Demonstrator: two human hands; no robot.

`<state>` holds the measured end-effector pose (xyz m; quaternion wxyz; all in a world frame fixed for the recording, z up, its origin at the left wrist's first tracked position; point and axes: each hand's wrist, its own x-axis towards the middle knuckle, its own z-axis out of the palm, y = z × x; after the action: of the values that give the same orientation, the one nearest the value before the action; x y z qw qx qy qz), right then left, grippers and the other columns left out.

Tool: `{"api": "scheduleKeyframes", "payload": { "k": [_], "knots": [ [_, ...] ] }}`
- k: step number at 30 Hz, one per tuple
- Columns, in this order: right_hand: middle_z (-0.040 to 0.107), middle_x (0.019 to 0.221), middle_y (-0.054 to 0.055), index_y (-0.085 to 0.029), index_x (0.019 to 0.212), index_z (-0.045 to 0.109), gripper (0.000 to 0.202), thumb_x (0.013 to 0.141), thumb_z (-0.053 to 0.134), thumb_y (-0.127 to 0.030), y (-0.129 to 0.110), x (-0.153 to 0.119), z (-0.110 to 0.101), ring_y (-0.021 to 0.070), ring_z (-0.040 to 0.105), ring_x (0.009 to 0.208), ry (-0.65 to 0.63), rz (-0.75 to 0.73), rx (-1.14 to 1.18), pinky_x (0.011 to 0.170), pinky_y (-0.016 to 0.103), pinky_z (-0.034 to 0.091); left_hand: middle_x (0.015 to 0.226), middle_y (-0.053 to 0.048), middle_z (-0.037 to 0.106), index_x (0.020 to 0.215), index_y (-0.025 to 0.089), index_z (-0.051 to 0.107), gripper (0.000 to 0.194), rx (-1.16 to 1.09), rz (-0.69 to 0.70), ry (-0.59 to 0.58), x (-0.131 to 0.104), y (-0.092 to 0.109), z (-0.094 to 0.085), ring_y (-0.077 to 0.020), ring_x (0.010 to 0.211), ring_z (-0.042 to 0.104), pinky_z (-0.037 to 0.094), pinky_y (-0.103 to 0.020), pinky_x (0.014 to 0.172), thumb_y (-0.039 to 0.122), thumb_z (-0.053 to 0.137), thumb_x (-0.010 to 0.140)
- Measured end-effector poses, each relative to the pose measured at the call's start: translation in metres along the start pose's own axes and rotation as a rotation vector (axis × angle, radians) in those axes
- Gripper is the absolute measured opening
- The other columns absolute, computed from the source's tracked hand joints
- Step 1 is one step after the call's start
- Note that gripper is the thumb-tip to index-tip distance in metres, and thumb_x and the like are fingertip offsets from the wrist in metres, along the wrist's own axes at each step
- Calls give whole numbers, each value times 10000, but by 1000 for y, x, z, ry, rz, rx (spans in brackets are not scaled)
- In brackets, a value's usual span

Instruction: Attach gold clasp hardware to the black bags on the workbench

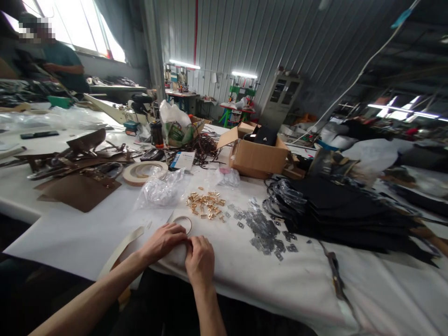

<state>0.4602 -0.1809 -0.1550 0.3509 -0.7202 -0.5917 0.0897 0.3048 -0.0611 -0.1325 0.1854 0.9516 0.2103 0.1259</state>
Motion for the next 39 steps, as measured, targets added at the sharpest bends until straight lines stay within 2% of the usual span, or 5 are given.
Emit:
{"api": "scheduleKeyframes", "payload": {
  "k": [10,23,29,35,39],
  "knots": [
    [673,969,46,-231,980,659,166,988,536,-121,2,6,2,220,624,888,-30,-13,-74,794,320,438,1073,-62,701,1085,284,783,241,-157,-64,57,4,-8,12,-215,946,660,487,-360,883,365,563,1028],
    [652,965,58,-226,981,644,165,1009,507,-138,3,-2,9,219,607,879,6,-37,-100,799,321,446,1044,-58,705,988,238,801,245,-323,-76,54,7,-6,3,-196,946,680,502,-311,870,370,596,1012],
    [645,916,46,-224,940,638,202,1024,462,-170,1,-22,-3,213,603,875,-131,-321,99,820,331,483,1026,-68,704,940,225,785,266,-281,-103,100,9,-10,12,-207,945,673,513,-327,864,367,573,1016],
    [677,909,43,-227,941,674,183,1014,570,-360,45,-24,-48,182,657,838,80,22,436,769,279,544,1177,-110,682,1282,229,654,387,-141,-60,103,18,-3,-2,-252,1039,653,523,-354,896,460,641,973],
    [658,763,12,-196,954,683,314,941,663,-509,75,-29,-67,173,641,704,183,308,549,693,274,547,938,-98,690,963,190,718,230,97,-185,19,55,8,-3,-234,826,662,495,-320,711,378,594,1010]
  ]
}}
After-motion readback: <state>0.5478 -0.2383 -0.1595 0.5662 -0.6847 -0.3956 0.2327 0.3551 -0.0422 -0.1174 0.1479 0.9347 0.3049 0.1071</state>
